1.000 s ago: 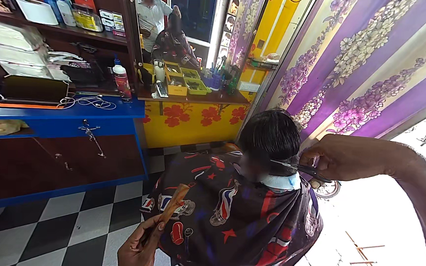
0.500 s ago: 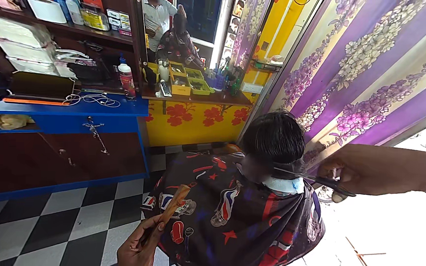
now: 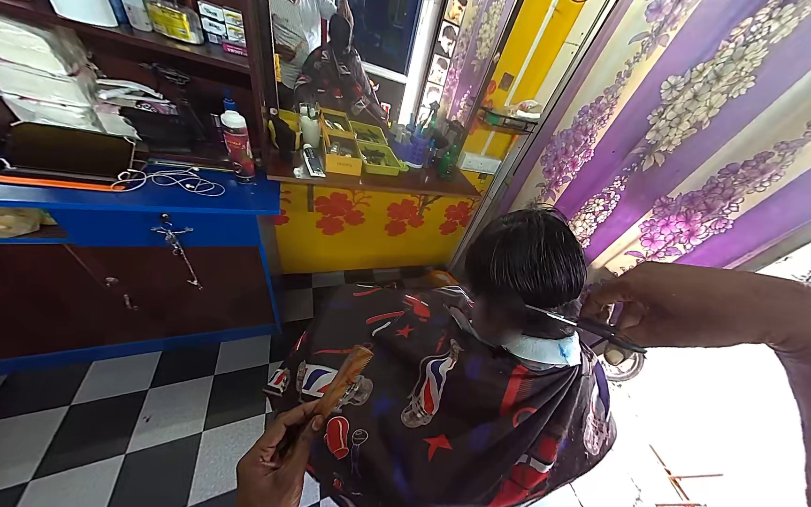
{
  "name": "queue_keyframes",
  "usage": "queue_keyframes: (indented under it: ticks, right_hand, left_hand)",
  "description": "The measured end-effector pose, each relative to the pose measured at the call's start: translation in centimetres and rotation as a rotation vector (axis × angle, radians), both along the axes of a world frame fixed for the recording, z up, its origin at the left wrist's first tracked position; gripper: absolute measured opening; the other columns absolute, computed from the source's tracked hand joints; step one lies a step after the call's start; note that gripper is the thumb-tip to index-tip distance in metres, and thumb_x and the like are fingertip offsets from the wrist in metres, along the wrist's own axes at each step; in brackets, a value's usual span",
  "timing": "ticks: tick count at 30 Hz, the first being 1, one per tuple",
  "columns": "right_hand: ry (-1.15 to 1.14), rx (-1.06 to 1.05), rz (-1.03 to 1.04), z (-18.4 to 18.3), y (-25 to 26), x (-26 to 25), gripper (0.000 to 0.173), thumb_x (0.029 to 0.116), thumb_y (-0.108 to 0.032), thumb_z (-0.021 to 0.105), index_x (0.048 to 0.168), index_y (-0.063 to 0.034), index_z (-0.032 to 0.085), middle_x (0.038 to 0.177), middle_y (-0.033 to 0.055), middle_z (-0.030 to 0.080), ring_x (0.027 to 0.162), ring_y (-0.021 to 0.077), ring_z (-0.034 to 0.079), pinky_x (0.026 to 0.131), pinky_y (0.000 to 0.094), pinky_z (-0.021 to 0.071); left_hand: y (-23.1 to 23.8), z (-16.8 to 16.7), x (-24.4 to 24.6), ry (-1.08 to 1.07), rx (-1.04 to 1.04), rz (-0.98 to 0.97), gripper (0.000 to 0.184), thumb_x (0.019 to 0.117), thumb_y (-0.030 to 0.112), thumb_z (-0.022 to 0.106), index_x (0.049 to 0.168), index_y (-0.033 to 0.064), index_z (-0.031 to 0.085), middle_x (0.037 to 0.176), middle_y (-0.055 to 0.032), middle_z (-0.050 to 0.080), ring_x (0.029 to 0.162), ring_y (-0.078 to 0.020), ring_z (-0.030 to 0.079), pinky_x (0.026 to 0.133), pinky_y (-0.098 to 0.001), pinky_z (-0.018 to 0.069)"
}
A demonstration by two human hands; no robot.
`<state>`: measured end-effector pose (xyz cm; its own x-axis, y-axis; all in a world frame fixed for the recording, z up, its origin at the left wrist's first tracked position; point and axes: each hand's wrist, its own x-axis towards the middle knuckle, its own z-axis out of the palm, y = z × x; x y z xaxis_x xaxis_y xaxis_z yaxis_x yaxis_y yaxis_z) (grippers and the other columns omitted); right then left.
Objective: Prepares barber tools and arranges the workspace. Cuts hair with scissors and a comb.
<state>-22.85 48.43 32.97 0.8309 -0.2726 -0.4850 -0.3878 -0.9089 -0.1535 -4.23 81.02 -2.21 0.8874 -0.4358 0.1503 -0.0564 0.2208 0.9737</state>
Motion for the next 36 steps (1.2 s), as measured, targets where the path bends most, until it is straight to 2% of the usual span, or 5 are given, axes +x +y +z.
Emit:
queue_keyframes:
  ticks: [10, 17, 28, 33, 36]
  right_hand:
    - [0.016, -0.166, 0.057, -0.8, 1.0, 2.2, 0.012, 0.0891, -0.028, 0.080, 0.084, -0.0192, 0.073, 0.068, -0.0047, 0.064, 0.062, 0.0093, 0.061, 0.059, 0.0330, 0.0507]
    - [-0.036, -0.212, 0.175, -1.8, 0.2, 0.8, 0.014, 0.0910, -0.033, 0.076, 0.087, -0.0204, 0.071, 0.065, -0.0061, 0.061, 0.056, 0.0079, 0.057, 0.053, 0.0308, 0.0484]
    - [-0.044, -0.283, 0.187, -2.6, 0.7, -1.0, 0.011, 0.0901, -0.027, 0.078, 0.094, -0.0182, 0.073, 0.072, -0.0047, 0.065, 0.067, 0.0118, 0.063, 0.064, 0.0361, 0.0519]
    - [-0.132, -0.085, 0.189, -3.6, 2.2, -4.9, 0.015, 0.0880, -0.029, 0.078, 0.099, -0.0206, 0.071, 0.082, -0.0037, 0.066, 0.071, 0.0129, 0.062, 0.063, 0.0393, 0.0529]
    - [-0.355, 0.100, 0.315, -6.9, 3.9, -7.2, 0.020, 0.0883, -0.023, 0.075, 0.106, -0.0137, 0.072, 0.093, 0.0031, 0.070, 0.079, 0.0193, 0.068, 0.068, 0.0443, 0.0566]
  left_hand:
    - [1.3, -1.3, 0.2, 0.005, 0.028, 0.023, 0.018, 0.0934, -0.003, 0.066, 0.111, -0.0036, 0.070, 0.096, -0.0010, 0.074, 0.082, -0.0055, 0.068, 0.076, -0.0219, 0.0581]
    - [1.3, -0.8, 0.1, -0.012, 0.051, 0.008, 0.018, 0.0942, -0.001, 0.065, 0.112, -0.0040, 0.069, 0.095, -0.0002, 0.073, 0.080, -0.0044, 0.067, 0.073, -0.0210, 0.0578]
    - [-0.5, 0.1, -0.8, -0.052, 0.063, -0.073, 0.017, 0.0971, 0.002, 0.064, 0.113, -0.0039, 0.068, 0.095, -0.0008, 0.072, 0.082, -0.0056, 0.067, 0.076, -0.0232, 0.0577]
    - [-2.5, 3.3, -1.5, -0.209, 0.023, -0.081, 0.015, 0.0972, 0.002, 0.063, 0.111, -0.0041, 0.068, 0.098, -0.0021, 0.071, 0.084, -0.0059, 0.066, 0.078, -0.0241, 0.0577]
    - [-4.9, 7.5, -3.4, -0.391, -0.007, -0.137, 0.016, 0.0955, 0.004, 0.067, 0.110, -0.0004, 0.072, 0.102, 0.0002, 0.072, 0.085, -0.0009, 0.065, 0.075, -0.0191, 0.0565]
